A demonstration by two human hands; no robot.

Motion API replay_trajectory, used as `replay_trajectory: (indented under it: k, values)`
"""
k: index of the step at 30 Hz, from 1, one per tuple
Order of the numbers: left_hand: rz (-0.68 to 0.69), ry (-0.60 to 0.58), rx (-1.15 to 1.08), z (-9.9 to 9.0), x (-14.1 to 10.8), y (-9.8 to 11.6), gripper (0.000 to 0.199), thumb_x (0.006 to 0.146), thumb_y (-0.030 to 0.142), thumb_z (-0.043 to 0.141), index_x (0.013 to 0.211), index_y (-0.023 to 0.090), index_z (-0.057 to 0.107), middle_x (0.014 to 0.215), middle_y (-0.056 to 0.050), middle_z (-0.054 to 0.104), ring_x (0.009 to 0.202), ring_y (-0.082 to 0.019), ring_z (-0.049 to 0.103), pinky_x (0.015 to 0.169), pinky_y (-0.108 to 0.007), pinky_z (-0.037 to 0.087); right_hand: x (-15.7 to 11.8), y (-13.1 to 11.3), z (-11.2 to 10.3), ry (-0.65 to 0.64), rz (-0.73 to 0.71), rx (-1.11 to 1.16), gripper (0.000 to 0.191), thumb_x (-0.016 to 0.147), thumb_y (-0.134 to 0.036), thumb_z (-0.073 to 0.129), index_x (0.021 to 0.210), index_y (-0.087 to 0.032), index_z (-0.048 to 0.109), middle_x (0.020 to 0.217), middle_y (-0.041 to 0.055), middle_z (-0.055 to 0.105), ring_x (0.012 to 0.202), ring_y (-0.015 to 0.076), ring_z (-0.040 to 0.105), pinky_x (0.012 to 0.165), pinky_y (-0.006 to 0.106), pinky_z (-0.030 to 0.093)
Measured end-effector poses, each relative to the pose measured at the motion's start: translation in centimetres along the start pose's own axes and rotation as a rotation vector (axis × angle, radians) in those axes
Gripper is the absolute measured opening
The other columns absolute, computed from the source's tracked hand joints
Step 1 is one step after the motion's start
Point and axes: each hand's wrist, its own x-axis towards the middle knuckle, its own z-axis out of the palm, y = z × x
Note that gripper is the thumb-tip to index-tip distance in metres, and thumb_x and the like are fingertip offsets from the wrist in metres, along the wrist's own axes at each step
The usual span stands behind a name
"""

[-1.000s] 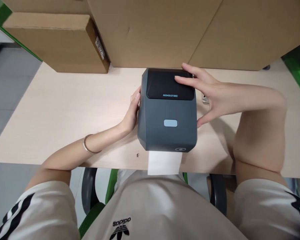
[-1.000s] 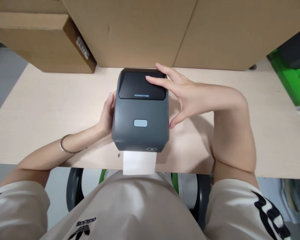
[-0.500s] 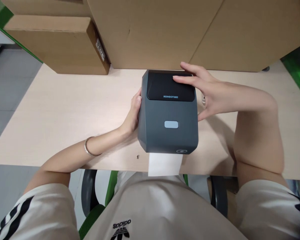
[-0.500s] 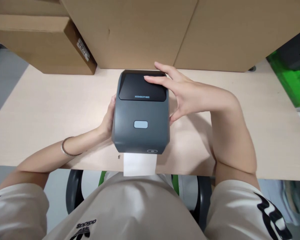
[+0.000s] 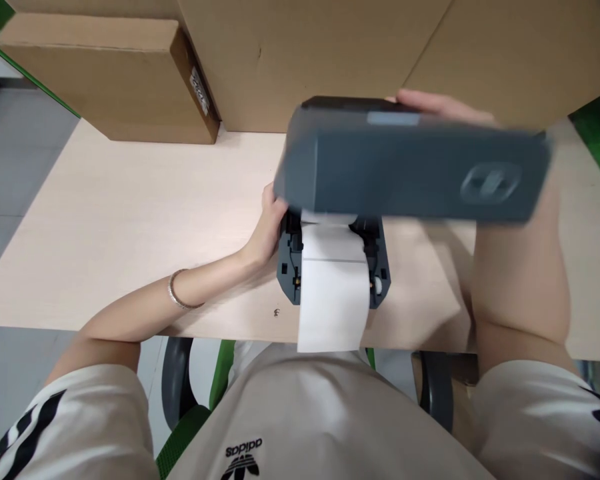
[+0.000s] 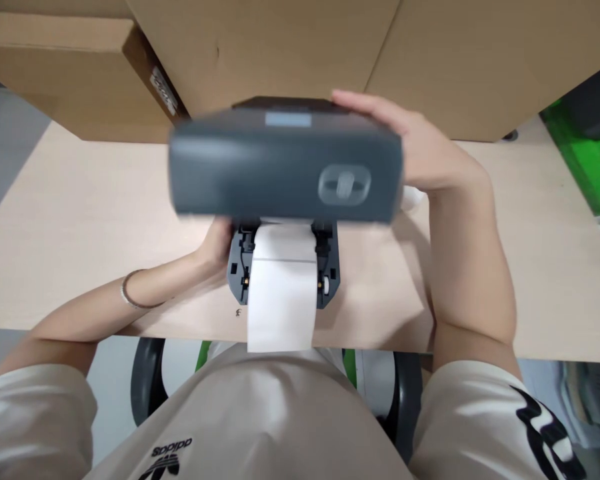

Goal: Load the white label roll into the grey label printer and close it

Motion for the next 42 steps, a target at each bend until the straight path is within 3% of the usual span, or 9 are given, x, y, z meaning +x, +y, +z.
replay_trajectory:
  k: [2,5,12,16,21,25,30,34,42]
  values:
    - [-0.054,0.011,-0.033,-0.6,0.0,-0.3,0.074,0.104,0.090,0.070,0.158,0.040,0.058,0.186,-0.002,0.053,0.182,-0.040,0.042,0.148,-0.064,0.047,0.8,0.8,1.0,0.093,0.032,0.054,0.093,0.086,-0.096,0.087,0.155,-0.035,0.080,0.168,0.0076,0.076,0.157,0.0414,0.070,0.139,0.068,0.052]
    - [-0.087,-0.052,0.007,-1.6,0.0,-0.7,0.084,0.095,0.072,0.090,0.163,0.045,0.050,0.189,-0.002,0.048,0.182,-0.040,0.041,0.145,-0.060,0.049,2.0,1.5,2.6,0.228,0.122,0.215,0.099,0.080,-0.111,0.074,0.143,-0.035,0.082,0.152,0.0091,0.085,0.140,0.0370,0.079,0.120,0.059,0.067]
    - [-0.013,-0.054,0.133,-3.0,0.7,-1.6,0.088,0.082,0.050,0.091,0.162,0.045,0.055,0.185,-0.003,0.055,0.169,-0.044,0.052,0.132,-0.061,0.057,2.4,0.1,4.9,0.471,0.205,0.233,0.091,0.084,-0.108,0.076,0.120,-0.025,0.088,0.127,0.0100,0.091,0.118,0.0334,0.083,0.117,0.055,0.064]
    - [0.017,-0.042,0.179,-3.5,0.9,-1.7,0.087,0.080,0.048,0.089,0.161,0.042,0.058,0.183,-0.004,0.057,0.166,-0.044,0.055,0.131,-0.059,0.058,2.1,-0.5,5.6,0.533,0.204,0.102,0.077,0.099,-0.098,0.072,0.095,-0.023,0.087,0.116,0.0127,0.090,0.102,0.0345,0.083,0.097,0.056,0.067]
    - [0.022,-0.023,0.221,-4.0,0.9,-1.9,0.084,0.083,0.049,0.089,0.162,0.042,0.062,0.178,-0.005,0.062,0.166,-0.045,0.056,0.132,-0.059,0.057,1.8,-0.8,5.4,0.523,0.296,-0.213,0.062,0.114,-0.076,0.066,0.083,-0.024,0.078,0.095,0.0099,0.086,0.073,0.0272,0.076,0.102,0.059,0.061]
    - [0.021,-0.011,0.205,-3.8,0.9,-1.9,0.083,0.083,0.048,0.089,0.163,0.041,0.067,0.176,-0.006,0.065,0.166,-0.046,0.057,0.132,-0.059,0.057,1.2,-3.2,5.4,0.697,0.189,-0.677,0.033,0.103,-0.036,0.078,0.080,-0.031,0.055,0.086,0.0074,0.078,0.090,0.0333,0.076,0.098,0.056,0.059]
    - [0.049,0.023,0.201,-3.3,1.0,-1.4,0.074,0.083,0.042,0.088,0.156,0.038,0.076,0.170,-0.005,0.072,0.173,-0.046,0.050,0.135,-0.059,0.056,0.4,-4.7,7.7,0.234,-0.131,-0.726,0.011,0.107,-0.040,0.075,0.108,-0.029,0.077,0.110,0.0086,0.085,0.113,0.0367,0.081,0.105,0.056,0.062]
    - [0.055,0.039,0.223,-3.1,1.0,-1.1,0.074,0.081,0.036,0.084,0.155,0.035,0.078,0.167,-0.005,0.074,0.165,-0.045,0.058,0.134,-0.060,0.056,0.5,-3.2,9.6,-0.145,-0.173,-0.698,0.047,0.117,-0.053,0.061,0.150,-0.027,0.080,0.147,0.0115,0.085,0.140,0.0421,0.078,0.131,0.069,0.052]
    - [0.051,0.041,0.255,-3.0,0.9,-0.9,0.077,0.082,0.037,0.085,0.158,0.033,0.077,0.168,-0.007,0.074,0.166,-0.047,0.056,0.136,-0.061,0.054,0.4,-2.1,10.2,-0.206,-0.192,-0.763,0.080,0.090,-0.048,0.086,0.163,-0.018,0.073,0.147,0.0167,0.085,0.133,0.0466,0.081,0.137,0.074,0.048]
